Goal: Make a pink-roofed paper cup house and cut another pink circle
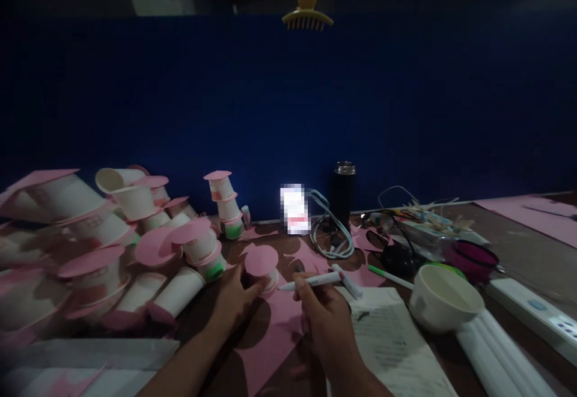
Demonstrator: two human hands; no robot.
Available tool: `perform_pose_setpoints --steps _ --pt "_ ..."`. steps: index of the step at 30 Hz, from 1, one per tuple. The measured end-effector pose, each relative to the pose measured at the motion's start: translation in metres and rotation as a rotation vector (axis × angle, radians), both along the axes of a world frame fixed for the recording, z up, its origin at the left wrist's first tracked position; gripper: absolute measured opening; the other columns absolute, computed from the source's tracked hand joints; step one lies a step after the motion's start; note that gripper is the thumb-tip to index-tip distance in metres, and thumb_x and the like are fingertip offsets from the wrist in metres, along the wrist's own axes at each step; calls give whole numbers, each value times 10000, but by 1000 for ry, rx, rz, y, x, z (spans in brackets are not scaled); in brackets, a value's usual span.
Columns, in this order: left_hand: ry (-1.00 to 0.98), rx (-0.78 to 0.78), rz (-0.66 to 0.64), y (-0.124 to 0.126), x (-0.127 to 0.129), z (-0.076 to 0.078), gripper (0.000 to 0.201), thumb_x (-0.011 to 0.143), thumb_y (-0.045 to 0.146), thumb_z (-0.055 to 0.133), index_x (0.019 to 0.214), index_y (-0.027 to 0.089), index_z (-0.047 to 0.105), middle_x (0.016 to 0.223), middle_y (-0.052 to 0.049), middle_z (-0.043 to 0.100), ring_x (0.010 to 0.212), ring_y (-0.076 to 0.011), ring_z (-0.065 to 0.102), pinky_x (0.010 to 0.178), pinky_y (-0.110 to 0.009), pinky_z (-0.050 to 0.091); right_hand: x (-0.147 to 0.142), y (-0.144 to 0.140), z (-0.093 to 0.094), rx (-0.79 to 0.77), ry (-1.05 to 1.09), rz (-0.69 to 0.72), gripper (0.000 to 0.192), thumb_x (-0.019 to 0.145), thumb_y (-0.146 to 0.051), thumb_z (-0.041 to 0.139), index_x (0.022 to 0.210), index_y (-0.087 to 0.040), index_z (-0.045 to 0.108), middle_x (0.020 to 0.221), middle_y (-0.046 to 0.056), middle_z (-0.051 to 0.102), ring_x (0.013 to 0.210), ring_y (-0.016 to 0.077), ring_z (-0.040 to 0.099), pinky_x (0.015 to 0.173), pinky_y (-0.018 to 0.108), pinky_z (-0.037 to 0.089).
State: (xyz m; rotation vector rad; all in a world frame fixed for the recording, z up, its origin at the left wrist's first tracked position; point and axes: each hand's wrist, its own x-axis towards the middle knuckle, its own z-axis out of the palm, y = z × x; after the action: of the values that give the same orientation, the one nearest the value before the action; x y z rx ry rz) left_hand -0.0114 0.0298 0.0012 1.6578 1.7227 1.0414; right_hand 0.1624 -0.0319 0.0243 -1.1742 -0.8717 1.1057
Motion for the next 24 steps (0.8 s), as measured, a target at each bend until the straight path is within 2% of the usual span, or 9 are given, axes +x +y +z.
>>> perform_pose_setpoints --steps 3,7,12,15,18,24 --pt "26 26 -44 2 -2 -2 523 722 381 684 1171 131 587 1124 -131 666 1034 -272 596 901 -369 435 -2 0 3 -16 -74 9 426 685 -521 741 878 -143 700 623 -21 584 415 66 400 380 205 280" --pt "35 57 -48 4 -4 -6 522 707 393 693 1156 145 598 1116 -126 672 1072 -285 583 919 -381 427 -7 1 8 -47 -131 36 417 681 -519 723 865 -146 700 572 -41 552 374 71 386 349 213 245" --pt "24 55 -60 5 -4 -7 513 701 387 694 1136 126 614 1102 -140 680 1034 -282 606 885 -369 446 -17 1 20 -69 -230 138 296 721 -446 676 844 -179 713 574 -38 588 391 77 408 356 194 270" --pt "20 58 -53 4 -4 -7 505 705 381 690 1136 129 615 1108 -136 682 1018 -272 616 867 -354 453 -21 0 25 -122 -346 217 182 728 -341 638 795 -193 721 492 -46 567 394 96 447 368 192 289" --pt "15 60 -50 2 -4 -6 478 713 391 680 1116 140 629 1095 -126 691 997 -267 625 850 -345 460 -21 3 22 -79 -424 252 146 737 -274 601 786 -202 719 485 -52 560 417 104 483 398 196 319" --pt "20 58 -39 0 -3 -4 439 720 413 672 1072 150 662 1080 -129 702 1002 -280 625 851 -354 459 -20 18 2 8 -540 186 137 762 -275 562 757 -202 677 518 -52 580 434 119 502 443 226 375"
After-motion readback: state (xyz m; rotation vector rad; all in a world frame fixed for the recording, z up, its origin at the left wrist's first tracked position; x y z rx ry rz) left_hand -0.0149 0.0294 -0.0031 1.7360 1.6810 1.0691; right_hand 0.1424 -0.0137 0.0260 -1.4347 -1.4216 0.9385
